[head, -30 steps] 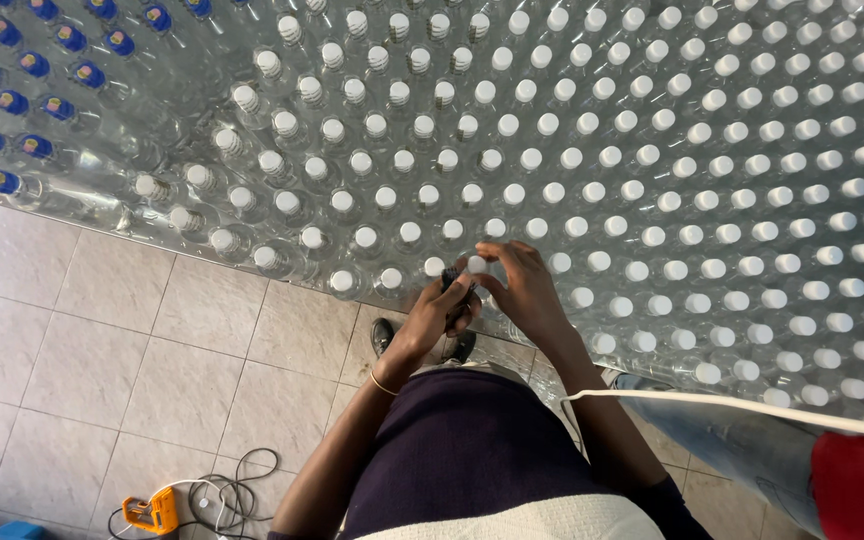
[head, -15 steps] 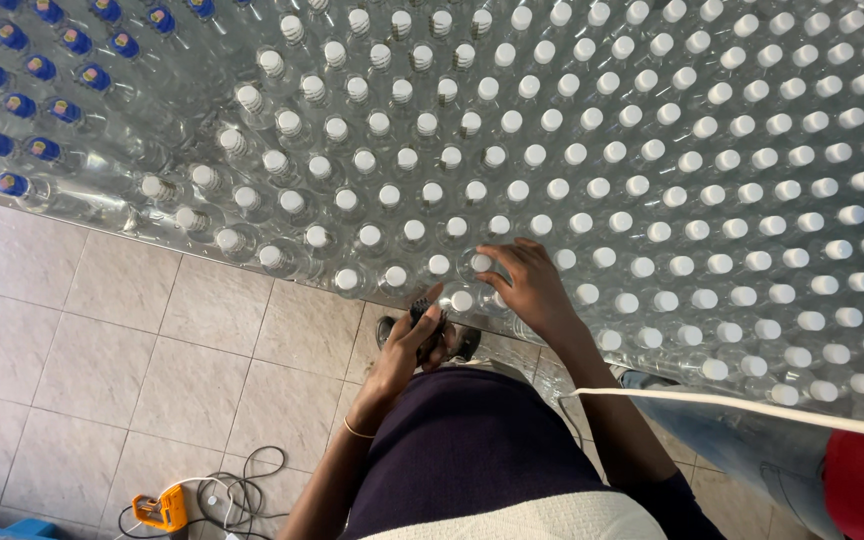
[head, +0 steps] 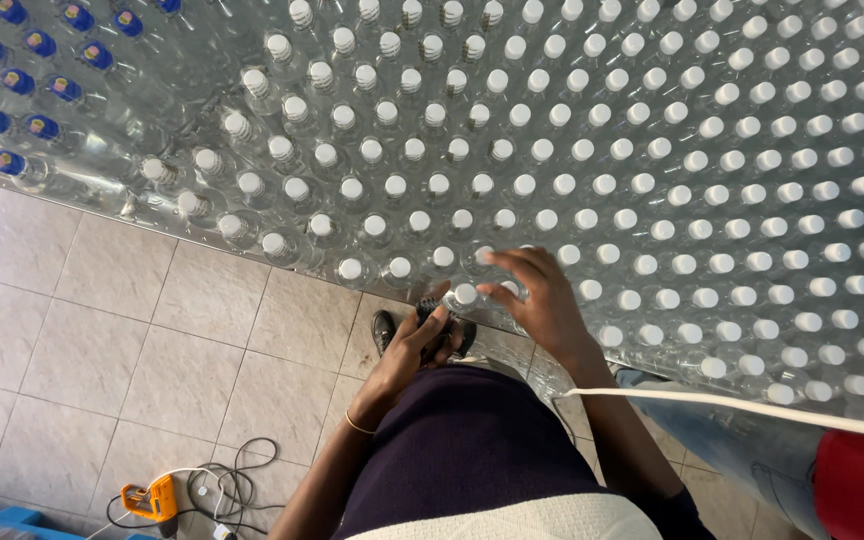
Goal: The person repeatedly picks up white bottle caps and screws them onto the necks of clear plastic bottles arranged on a metal table. The person works methodically across rows of bottles, securing each cap by hand.
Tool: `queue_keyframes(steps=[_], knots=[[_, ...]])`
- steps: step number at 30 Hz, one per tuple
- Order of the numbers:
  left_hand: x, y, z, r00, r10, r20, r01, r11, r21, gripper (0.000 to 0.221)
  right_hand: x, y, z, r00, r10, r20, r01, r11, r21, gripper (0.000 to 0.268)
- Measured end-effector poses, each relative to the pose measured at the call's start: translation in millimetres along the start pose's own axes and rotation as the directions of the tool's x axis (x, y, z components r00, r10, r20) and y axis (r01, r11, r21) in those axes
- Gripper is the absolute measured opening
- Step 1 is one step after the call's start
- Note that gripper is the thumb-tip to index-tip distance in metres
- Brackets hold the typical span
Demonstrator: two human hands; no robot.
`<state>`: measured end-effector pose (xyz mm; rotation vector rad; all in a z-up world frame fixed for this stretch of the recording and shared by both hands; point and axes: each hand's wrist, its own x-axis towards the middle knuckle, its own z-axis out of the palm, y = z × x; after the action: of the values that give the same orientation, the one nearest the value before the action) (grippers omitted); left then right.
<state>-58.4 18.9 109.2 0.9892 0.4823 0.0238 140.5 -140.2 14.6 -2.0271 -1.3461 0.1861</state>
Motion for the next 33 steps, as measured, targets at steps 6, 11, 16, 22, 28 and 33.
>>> queue_keyframes(steps=[6, 11, 16, 22, 28, 33], knots=[[19, -82, -24, 0.987, 0.015, 0.159, 0.005, 0.993, -0.122, 0.076, -21, -56, -9, 0.976, 0.136, 0.172, -0.202, 0.863, 0.464, 0.032], [22, -88, -21, 0.979, 0.011, 0.203, 0.015, 0.992, -0.125, 0.072, -32, -50, -7, 0.936, 0.275, 0.218, -0.350, 0.783, 0.514, 0.031], [31, -104, -29, 0.979, 0.019, 0.205, 0.006, 0.992, -0.122, 0.064, -34, -44, -3, 0.933, 0.317, 0.172, -0.360, 0.791, 0.494, 0.034], [20, -70, -33, 0.982, 0.082, 0.172, -0.079, 0.997, -0.028, 0.061, -7, -62, -14, 0.941, 0.302, 0.153, -0.339, 0.851, 0.402, 0.024], [4, -37, -25, 0.994, 0.091, -0.063, -0.091, 0.996, 0.005, 0.056, 2, -39, 9, 0.949, 0.313, 0.031, -0.308, 0.904, 0.297, 0.028], [19, -86, -38, 0.996, 0.089, -0.031, -0.092, 0.989, -0.112, 0.059, 0, -42, 8, 0.975, 0.188, 0.119, -0.206, 0.963, 0.171, 0.026]])
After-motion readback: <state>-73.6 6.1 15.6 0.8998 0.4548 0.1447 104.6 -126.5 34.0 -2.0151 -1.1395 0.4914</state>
